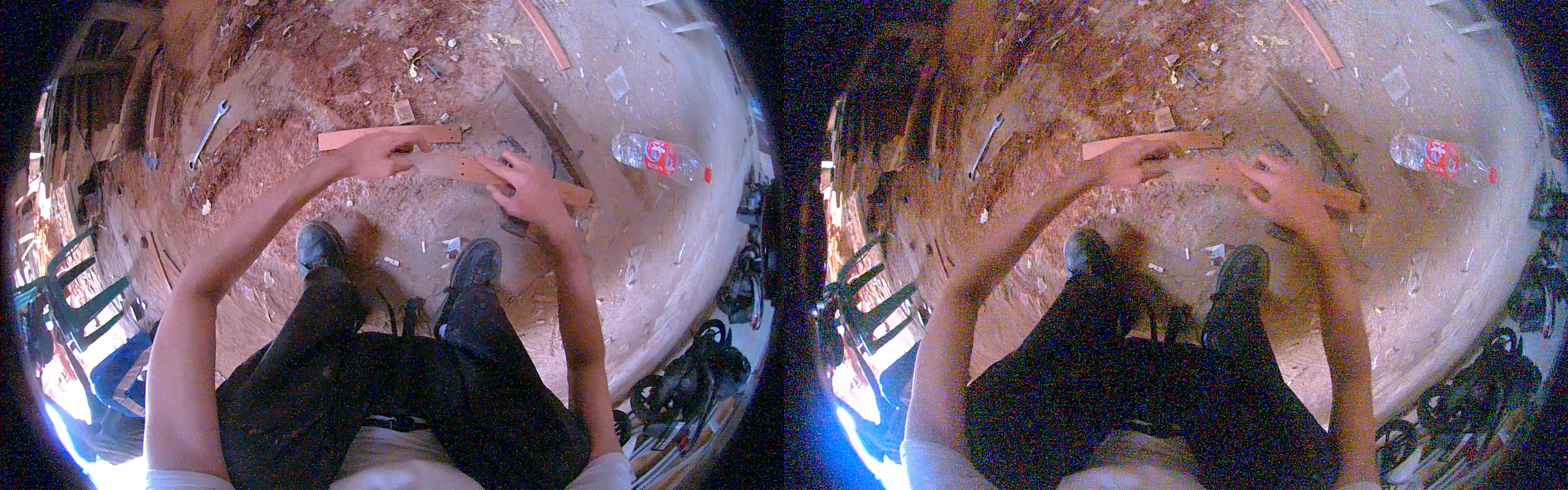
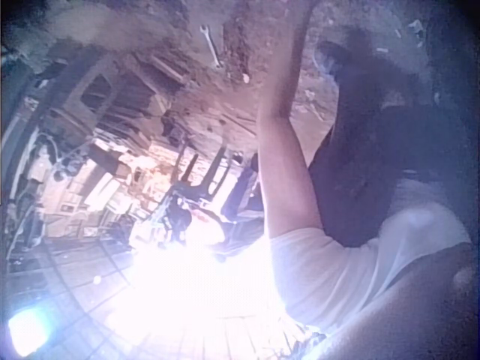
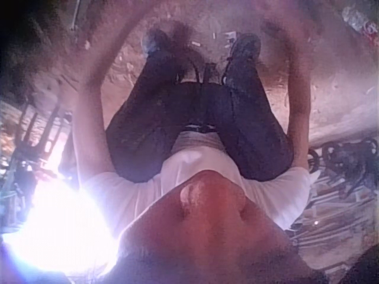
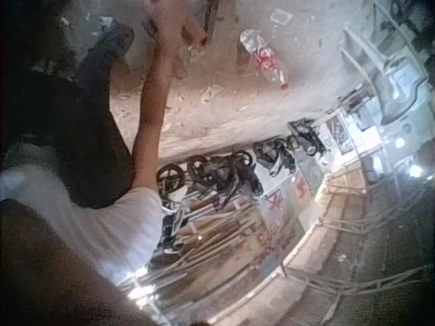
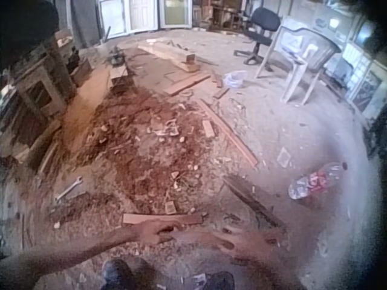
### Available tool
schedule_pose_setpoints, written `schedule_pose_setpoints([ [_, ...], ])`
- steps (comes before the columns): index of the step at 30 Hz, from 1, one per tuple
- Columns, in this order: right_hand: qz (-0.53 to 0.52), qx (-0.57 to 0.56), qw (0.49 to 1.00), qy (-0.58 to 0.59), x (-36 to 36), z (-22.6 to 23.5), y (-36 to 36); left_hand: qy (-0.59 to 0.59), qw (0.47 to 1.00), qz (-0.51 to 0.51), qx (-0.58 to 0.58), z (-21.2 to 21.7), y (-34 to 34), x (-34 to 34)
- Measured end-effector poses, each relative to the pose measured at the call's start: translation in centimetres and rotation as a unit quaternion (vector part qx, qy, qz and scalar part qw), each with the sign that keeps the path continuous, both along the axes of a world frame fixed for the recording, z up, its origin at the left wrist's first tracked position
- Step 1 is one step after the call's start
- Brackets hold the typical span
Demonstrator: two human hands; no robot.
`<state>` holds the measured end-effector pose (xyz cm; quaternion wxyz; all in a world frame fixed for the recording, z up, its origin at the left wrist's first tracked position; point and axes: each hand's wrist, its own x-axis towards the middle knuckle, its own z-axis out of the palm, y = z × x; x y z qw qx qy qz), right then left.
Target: The person assembles pieces of wood into a rectangular frame by hand, aligning the joints and pressing them together.
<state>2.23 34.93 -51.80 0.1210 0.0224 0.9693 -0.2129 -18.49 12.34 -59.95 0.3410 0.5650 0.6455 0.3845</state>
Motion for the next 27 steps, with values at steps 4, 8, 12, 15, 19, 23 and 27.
schedule_pose_setpoints([
  [4,-0.080,-0.033,0.996,0.006,0.8,-1.0,-1.5,-0.035,0.998,0.004,-0.053,-0.4,0.4,0.1],
  [8,-0.211,-0.094,0.971,0.066,1.9,-4.5,-3.0,0.012,1.000,-0.016,0.024,-2.7,0.0,0.7],
  [12,-0.305,-0.238,0.916,0.106,2.1,-7.3,-5.3,0.043,0.998,-0.021,-0.048,-4.3,-1.6,0.7],
  [15,-0.359,-0.294,0.884,0.058,2.1,-7.5,-6.3,-0.007,0.998,-0.003,-0.068,-2.7,-1.0,1.6],
  [19,-0.330,-0.303,0.892,0.055,1.6,-7.8,-7.5,-0.031,0.995,0.005,-0.094,-1.0,-0.6,1.6],
  [23,-0.336,-0.333,0.876,0.095,1.1,-7.1,-8.2,-0.010,1.000,0.017,0.015,-0.6,-0.3,0.6],
  [27,-0.377,-0.403,0.827,0.105,0.5,-6.5,-8.5,-0.058,0.995,0.022,-0.079,1.4,0.1,-0.4],
])
